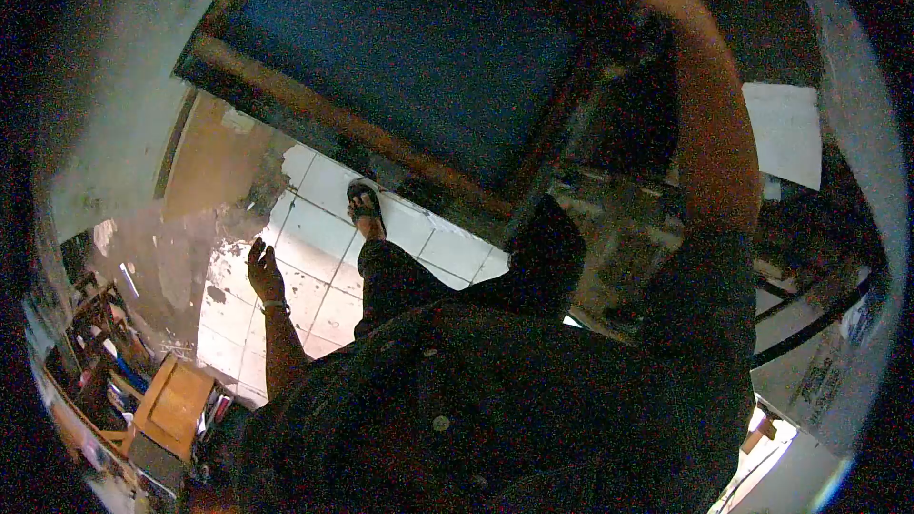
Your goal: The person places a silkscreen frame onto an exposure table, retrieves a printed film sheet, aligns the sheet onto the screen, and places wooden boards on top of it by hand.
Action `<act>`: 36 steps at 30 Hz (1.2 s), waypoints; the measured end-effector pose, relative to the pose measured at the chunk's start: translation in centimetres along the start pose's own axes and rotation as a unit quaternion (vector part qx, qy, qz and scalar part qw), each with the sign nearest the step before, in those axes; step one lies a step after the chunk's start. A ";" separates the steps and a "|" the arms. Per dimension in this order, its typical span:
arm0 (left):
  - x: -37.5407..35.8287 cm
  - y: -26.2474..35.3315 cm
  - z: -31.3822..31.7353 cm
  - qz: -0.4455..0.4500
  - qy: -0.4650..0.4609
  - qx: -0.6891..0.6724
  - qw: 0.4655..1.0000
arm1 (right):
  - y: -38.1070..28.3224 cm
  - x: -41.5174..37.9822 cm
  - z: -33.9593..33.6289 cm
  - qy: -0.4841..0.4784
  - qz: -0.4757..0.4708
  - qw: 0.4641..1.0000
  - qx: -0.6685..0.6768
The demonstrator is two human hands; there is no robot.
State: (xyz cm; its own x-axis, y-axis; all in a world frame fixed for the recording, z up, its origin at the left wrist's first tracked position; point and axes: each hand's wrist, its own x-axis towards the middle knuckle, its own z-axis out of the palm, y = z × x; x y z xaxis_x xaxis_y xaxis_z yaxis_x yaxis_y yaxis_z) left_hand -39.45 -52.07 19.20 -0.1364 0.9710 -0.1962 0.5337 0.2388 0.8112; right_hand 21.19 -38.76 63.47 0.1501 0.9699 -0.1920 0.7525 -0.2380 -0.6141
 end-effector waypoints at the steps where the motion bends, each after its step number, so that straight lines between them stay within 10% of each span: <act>1: 0.0 0.6 0.0 -0.006 -0.003 0.001 1.000 | -0.1 -0.4 0.6 -0.004 -0.019 1.000 -0.001; 4: 0.3 1.2 0.3 -0.034 -0.001 -0.012 0.999 | 3.4 -1.7 4.4 0.097 -0.155 0.962 -0.202; 15: 0.3 2.6 1.1 -0.051 -0.019 -0.013 0.998 | 6.3 -8.5 25.4 0.186 -0.098 0.955 -0.208; 36: -1.2 0.1 1.2 -0.118 -0.050 -0.034 0.991 | 9.9 -6.7 29.7 0.117 -0.092 0.950 -0.273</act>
State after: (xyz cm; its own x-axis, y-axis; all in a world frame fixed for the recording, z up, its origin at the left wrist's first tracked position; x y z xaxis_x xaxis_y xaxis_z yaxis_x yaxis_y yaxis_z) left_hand -38.23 -53.22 18.84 -0.1647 0.8846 -0.4362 0.4387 0.4618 0.7709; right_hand 8.55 -49.18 35.92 0.0734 0.9927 0.0953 0.9909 -0.0618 -0.1194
